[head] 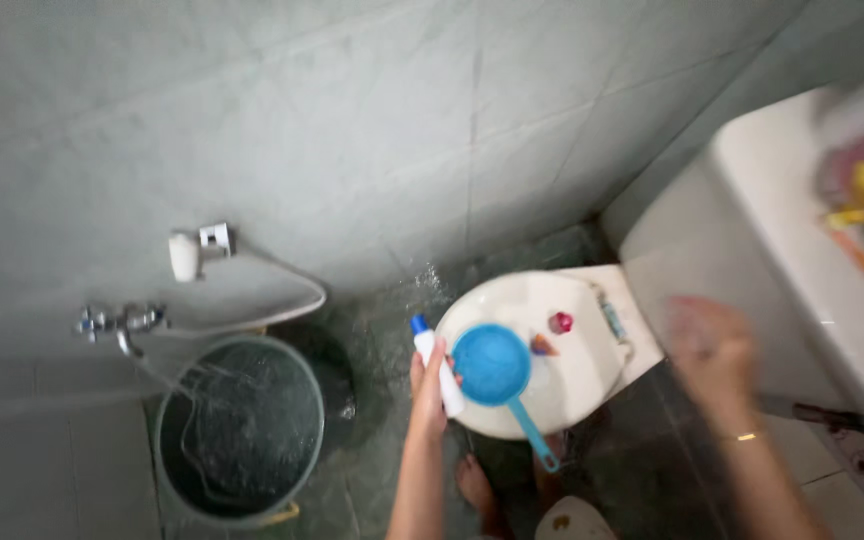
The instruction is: The person organizes various toiletries in a bathroom. They rinse bottles under a running tap, place them on a wall-mounted shelf, and use a small scoop to transfer liquid between containers.
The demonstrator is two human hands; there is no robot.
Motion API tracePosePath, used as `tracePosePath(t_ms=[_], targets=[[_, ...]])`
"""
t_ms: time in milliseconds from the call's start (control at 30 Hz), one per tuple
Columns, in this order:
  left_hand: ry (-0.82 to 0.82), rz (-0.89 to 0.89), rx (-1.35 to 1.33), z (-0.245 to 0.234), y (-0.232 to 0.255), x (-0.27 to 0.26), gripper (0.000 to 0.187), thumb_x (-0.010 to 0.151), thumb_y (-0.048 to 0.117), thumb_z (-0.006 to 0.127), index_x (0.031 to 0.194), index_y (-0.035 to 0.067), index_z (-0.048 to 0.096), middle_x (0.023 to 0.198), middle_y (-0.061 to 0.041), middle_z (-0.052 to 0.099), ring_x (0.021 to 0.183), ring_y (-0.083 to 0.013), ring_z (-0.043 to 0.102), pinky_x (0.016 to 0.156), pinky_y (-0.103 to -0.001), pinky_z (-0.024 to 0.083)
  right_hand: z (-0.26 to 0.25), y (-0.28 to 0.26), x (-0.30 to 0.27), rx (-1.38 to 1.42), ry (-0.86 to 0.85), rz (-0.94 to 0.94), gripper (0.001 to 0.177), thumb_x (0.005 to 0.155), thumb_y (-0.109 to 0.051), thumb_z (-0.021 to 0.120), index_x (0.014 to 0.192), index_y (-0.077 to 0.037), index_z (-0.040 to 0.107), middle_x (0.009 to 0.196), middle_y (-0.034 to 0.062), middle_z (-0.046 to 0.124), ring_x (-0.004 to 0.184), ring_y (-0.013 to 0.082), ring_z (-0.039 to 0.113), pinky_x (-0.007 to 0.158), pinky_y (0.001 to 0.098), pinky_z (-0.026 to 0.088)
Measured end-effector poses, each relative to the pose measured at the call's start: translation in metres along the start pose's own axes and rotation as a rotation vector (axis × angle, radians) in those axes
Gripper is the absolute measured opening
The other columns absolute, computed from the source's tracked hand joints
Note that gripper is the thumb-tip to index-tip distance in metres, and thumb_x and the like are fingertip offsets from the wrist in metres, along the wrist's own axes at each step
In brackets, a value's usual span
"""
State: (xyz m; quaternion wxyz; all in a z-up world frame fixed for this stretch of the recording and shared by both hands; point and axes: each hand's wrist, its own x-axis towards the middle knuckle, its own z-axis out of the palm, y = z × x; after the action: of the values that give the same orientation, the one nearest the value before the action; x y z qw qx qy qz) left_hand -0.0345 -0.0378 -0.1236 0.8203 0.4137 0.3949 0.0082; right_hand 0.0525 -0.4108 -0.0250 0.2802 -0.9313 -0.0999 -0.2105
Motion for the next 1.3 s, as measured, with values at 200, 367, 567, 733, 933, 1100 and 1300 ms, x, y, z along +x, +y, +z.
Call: tracePosePath(t_ms=[200, 367, 567, 733, 933, 1100, 1300], targets=[[-0.235, 0.009, -0.025, 0.051, 0.030, -0.060, 0.037, 0.092, 0.031, 0.066, 0.122, 0.011, 0.059, 0.084, -0.003, 0.063, 0.065, -0.0131, 0.061, 0.056, -0.028, 0.051, -0.053, 0.165, 0.046, -0.638, 0.202, 0.129, 0.013, 0.105, -0.011, 0.057, 0.109, -0.007, 0.069, 0.114, 0.0115, 0.069, 0.105, 0.0358, 0.058, 0.092, 0.0483, 0.047], [-0.458, 0.170, 0.107, 0.084, 0.066, -0.117, 0.041, 0.086, 0.018, 0.068, 0.126, 0.009, 0.062, 0.093, -0.003, 0.066, 0.078, -0.0127, 0.063, 0.068, -0.026, 0.052, -0.052, 0.193, 0.059, -0.823, 0.072, 0.226, 0.016, 0.105, -0.014, 0.059, 0.105, -0.006, 0.073, 0.099, 0.0149, 0.072, 0.098, 0.0361, 0.061, 0.085, 0.0507, 0.049], [-0.524, 0.717, 0.436, 0.111, 0.119, -0.194, 0.033, 0.070, -0.002, 0.069, 0.100, 0.006, 0.060, 0.092, -0.004, 0.063, 0.088, -0.0139, 0.062, 0.080, -0.029, 0.054, -0.068, 0.087, 0.059, -0.150, -0.070, 0.005, 0.022, 0.100, -0.002, 0.055, 0.119, -0.005, 0.065, 0.101, 0.0149, 0.069, 0.092, 0.0301, 0.066, 0.087, 0.0400, 0.055], [-0.392, 1.099, 0.691, 0.130, 0.164, -0.246, 0.033, 0.066, -0.001, 0.075, 0.093, 0.008, 0.059, 0.090, -0.008, 0.064, 0.089, -0.0266, 0.065, 0.084, -0.036, 0.051, -0.152, -0.134, 0.034, 0.602, -0.333, -0.285, 0.040, 0.085, 0.005, 0.063, 0.122, -0.009, 0.066, 0.097, 0.0085, 0.075, 0.083, 0.0207, 0.075, 0.073, 0.0301, 0.061], [-0.279, 1.224, 0.863, 0.129, 0.187, -0.273, 0.038, 0.062, 0.003, 0.083, 0.092, 0.011, 0.060, 0.090, -0.006, 0.066, 0.089, -0.0319, 0.063, 0.083, -0.040, 0.045, -0.192, -0.242, 0.055, 0.483, -0.292, -0.573, 0.035, 0.076, -0.006, 0.079, 0.111, -0.011, 0.076, 0.085, 0.0050, 0.069, 0.069, 0.0181, 0.071, 0.059, 0.0319, 0.057], [-0.359, 1.043, 0.595, 0.121, 0.177, -0.278, 0.035, 0.071, -0.002, 0.077, 0.099, 0.009, 0.059, 0.094, -0.007, 0.063, 0.089, -0.0235, 0.065, 0.083, -0.035, 0.051, -0.177, -0.236, 0.060, 0.492, -0.314, -0.417, 0.031, 0.079, -0.002, 0.077, 0.109, -0.010, 0.076, 0.083, 0.0036, 0.072, 0.063, 0.0146, 0.068, 0.053, 0.0311, 0.054], [-0.773, 0.663, 0.228, 0.110, 0.171, -0.275, 0.055, 0.072, -0.001, 0.082, 0.115, 0.010, 0.050, 0.105, -0.006, 0.056, 0.092, -0.0159, 0.059, 0.082, -0.030, 0.051, -0.171, -0.247, 0.058, 0.494, -0.175, -0.698, 0.029, 0.077, -0.011, 0.079, 0.105, -0.018, 0.078, 0.085, 0.0025, 0.069, 0.065, 0.0094, 0.064, 0.053, 0.0283, 0.049]])
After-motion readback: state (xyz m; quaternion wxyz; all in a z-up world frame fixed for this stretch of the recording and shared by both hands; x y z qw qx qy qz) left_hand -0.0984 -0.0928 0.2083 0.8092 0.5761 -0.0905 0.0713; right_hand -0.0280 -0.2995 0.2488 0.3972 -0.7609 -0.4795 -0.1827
